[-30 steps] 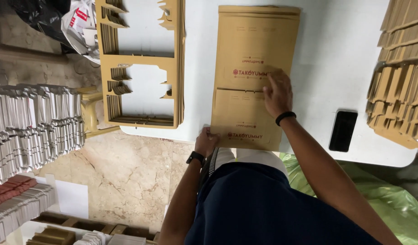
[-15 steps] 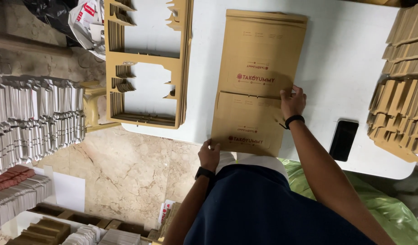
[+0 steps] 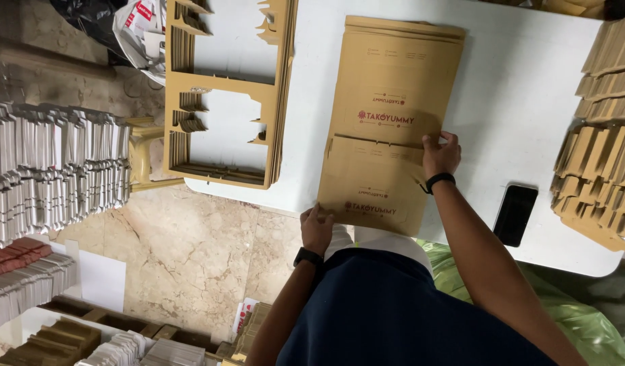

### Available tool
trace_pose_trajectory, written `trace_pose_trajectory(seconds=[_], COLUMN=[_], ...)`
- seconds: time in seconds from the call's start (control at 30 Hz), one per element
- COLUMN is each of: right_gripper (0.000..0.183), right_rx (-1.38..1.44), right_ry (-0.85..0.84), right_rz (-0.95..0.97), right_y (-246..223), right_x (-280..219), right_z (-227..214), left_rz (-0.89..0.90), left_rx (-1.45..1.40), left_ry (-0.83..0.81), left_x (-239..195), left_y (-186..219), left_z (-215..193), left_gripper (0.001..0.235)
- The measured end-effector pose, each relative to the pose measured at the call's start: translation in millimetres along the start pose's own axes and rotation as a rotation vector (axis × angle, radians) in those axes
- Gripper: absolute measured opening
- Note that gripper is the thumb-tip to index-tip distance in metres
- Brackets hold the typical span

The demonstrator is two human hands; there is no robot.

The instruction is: Folding flat cardboard sheets into box inserts and stacking them on a table in a packaging facility.

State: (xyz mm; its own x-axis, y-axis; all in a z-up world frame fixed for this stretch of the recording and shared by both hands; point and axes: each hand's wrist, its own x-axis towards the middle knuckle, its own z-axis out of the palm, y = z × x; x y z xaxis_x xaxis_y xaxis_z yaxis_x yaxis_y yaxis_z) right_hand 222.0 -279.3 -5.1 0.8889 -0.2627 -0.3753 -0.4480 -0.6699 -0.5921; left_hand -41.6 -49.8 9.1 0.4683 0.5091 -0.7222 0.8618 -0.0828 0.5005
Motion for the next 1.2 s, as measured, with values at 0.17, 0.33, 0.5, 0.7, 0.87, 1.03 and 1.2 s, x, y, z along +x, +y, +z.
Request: trace_pose_trajectory(seconds=[0.17,0.33,0.5,0.7,0.87,1.03,1.2], right_gripper=[0.048,0.046,0.052,0.070,0.089,0.055,0.051], right_rx=[0.015,0.087,0.053,0.190,0.387,0.305,0.345], right_ry=[-0.007,-0.012,-0.069,-0.368,-0.611,-0.530,-0.514], right_rz=[0.021,0.002,0.050,0.203,0.327,0.208,0.216], right_y=[4,38,42,6,-68,-20,-18], right_x=[-1,13,-42,-111,-137,-116,-115], right_z=[2,8,-23,-66,-95,-82,-75], left_rz=[0.015,-0.009,-0.094,-0.111,-0.159,-0.047,0.218], left_rx=[-0.001,-0.055,-0.493,-0.816,-0.859,-0.590,-0.498], left_ry=[0.060,0.022,-0.213,-0.264,-0.339,-0.372,-0.315], left_x=[0,0,0,-41,-22,-3,-3], left_y=[4,11,23,73,58,67,112], left_z=[0,-12,-15,-51,-51,-56,-64], left_gripper=[0.061,0.050,0.042,0.025,0.028,0.038,0.032])
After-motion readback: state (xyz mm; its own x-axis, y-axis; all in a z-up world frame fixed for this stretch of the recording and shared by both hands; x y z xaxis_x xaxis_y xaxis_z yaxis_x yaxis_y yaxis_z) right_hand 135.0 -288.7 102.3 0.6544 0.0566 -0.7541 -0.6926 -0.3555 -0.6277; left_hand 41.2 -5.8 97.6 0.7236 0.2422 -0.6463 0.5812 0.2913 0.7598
